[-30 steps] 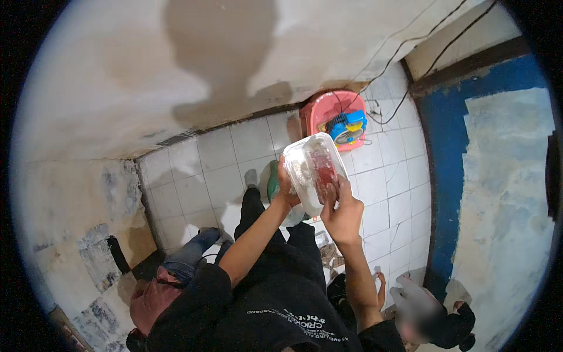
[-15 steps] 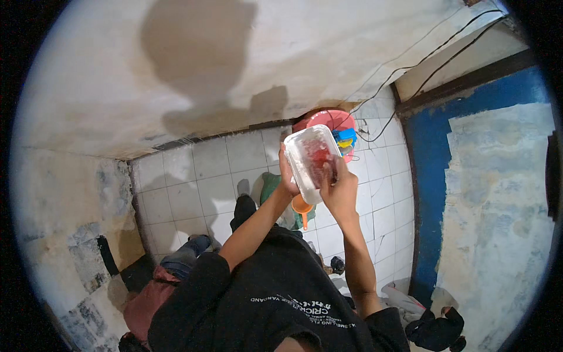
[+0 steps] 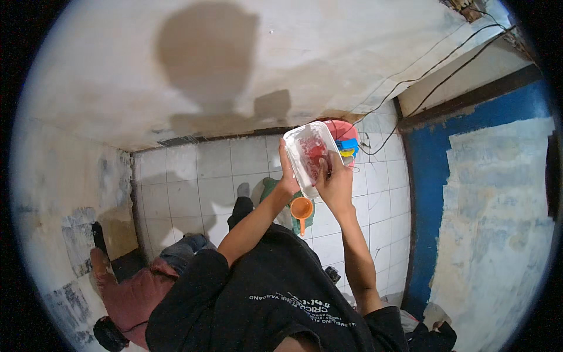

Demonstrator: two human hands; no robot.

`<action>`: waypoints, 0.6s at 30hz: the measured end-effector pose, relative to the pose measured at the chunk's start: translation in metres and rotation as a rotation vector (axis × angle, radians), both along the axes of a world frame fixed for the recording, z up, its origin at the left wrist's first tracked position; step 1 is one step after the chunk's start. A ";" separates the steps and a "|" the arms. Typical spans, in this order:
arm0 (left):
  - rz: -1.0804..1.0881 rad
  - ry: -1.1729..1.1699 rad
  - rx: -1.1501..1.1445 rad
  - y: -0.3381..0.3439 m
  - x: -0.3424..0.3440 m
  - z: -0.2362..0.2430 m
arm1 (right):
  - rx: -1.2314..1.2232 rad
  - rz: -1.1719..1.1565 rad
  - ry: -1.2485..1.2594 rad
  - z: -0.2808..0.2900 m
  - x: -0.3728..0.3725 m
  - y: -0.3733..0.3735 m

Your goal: The person applies a white substance to a wall using a pink spreader and refills the spreader from a plastic container.

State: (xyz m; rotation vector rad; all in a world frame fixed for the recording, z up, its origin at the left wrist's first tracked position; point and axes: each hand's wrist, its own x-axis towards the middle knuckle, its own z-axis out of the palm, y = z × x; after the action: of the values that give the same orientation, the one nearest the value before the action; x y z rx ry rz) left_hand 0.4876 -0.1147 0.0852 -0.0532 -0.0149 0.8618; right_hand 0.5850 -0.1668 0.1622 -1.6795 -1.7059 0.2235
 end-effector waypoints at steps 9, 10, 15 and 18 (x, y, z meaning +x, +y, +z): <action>0.077 0.193 -0.013 -0.008 -0.010 0.006 | -0.015 0.039 0.052 0.002 -0.018 -0.011; 0.100 0.243 -0.012 -0.009 -0.009 0.009 | -0.011 0.050 0.029 0.001 -0.019 -0.011; 0.126 0.242 -0.029 -0.011 -0.011 0.013 | -0.072 -0.027 0.095 0.022 -0.014 -0.012; 0.094 0.235 0.060 -0.011 -0.007 0.000 | -0.052 0.034 0.023 0.007 -0.012 -0.011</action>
State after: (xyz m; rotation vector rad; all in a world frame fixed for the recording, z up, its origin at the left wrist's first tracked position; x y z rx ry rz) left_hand 0.4803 -0.1253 0.0854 0.1064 0.1780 0.9570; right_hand 0.5735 -0.1780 0.1690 -1.6798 -1.7265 0.3044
